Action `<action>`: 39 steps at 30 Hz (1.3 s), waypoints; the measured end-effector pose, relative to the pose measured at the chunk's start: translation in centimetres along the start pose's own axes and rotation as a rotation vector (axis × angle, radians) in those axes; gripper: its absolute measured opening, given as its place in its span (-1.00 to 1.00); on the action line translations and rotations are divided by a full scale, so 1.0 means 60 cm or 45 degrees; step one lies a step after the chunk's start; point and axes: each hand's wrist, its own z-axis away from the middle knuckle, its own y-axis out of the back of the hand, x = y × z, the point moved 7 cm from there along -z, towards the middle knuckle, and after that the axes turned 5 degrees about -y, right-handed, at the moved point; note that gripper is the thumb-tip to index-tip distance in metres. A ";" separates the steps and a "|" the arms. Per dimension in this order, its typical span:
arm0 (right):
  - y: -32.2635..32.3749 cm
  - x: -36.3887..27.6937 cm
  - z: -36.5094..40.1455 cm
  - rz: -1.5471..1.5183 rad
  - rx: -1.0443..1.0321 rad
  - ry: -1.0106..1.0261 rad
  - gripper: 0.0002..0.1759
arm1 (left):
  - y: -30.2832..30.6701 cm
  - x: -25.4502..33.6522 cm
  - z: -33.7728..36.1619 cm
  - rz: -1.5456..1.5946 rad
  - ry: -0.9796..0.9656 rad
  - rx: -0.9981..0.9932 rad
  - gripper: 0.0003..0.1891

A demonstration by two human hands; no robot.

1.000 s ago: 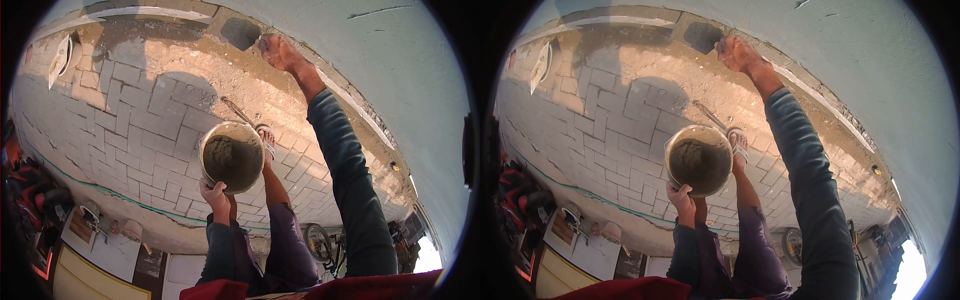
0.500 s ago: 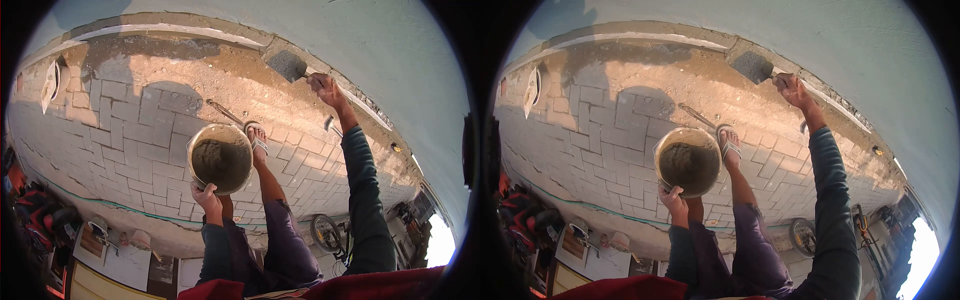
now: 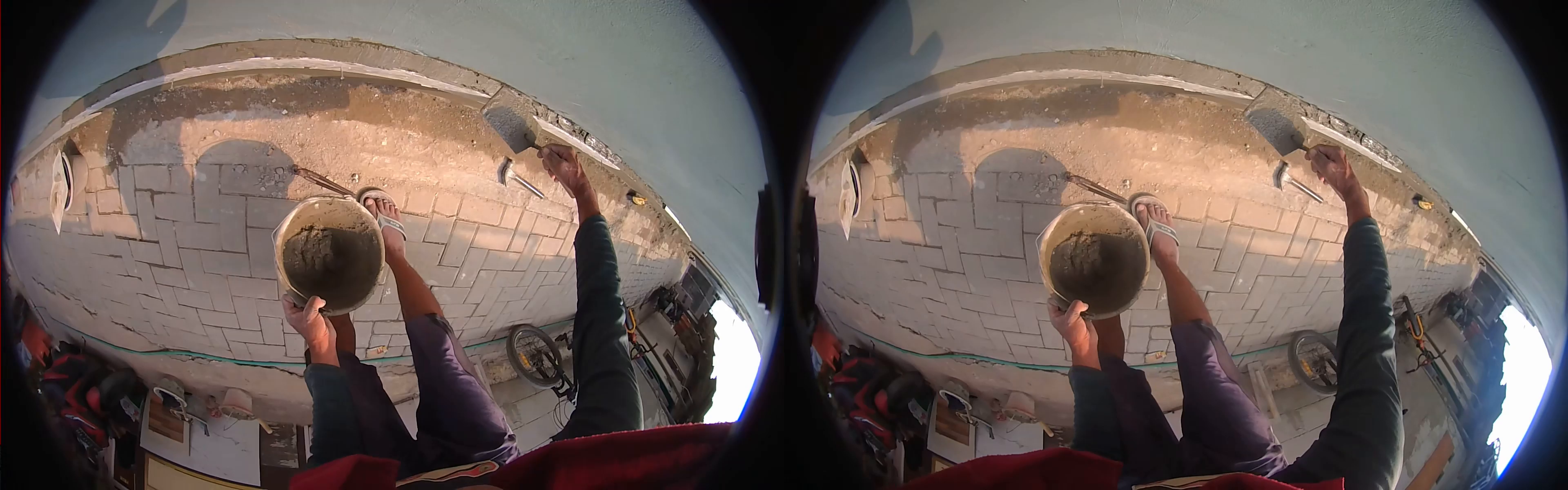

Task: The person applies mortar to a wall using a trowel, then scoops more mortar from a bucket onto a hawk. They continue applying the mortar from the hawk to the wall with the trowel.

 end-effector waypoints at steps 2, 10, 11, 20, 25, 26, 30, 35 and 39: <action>0.013 0.015 0.037 -0.096 0.058 0.005 -0.64 | -0.004 0.004 0.003 0.065 -0.006 -0.011 -0.60; -0.196 -0.282 0.281 0.118 -0.292 0.270 -0.68 | -0.026 0.072 0.004 0.135 0.055 -0.045 -0.64; -0.241 -0.343 0.304 0.273 -0.270 0.795 -0.73 | -0.026 0.091 -0.001 0.122 0.074 -0.041 -0.63; -0.585 -0.695 0.390 0.781 -0.674 1.168 -0.36 | 0.127 0.291 -0.079 0.413 -0.083 0.042 -0.73; -0.643 -0.808 0.371 0.474 -0.798 0.655 -0.32 | 0.315 0.349 -0.195 0.692 0.070 0.125 -0.63; -0.660 -0.832 0.371 0.495 -0.783 0.656 -0.32 | 0.353 0.374 -0.218 0.742 0.105 0.188 -0.61; -0.702 -0.885 0.332 0.081 -0.575 0.085 -0.45 | 0.496 0.479 -0.326 0.895 0.156 0.291 -0.57; -0.747 -0.866 0.307 0.334 -0.390 -0.241 -0.55 | 0.655 0.660 -0.518 0.936 0.027 0.358 -0.52; -0.768 -0.801 0.282 0.610 -0.610 -0.024 -0.71 | 0.746 0.855 -0.726 0.977 -0.178 0.398 -0.49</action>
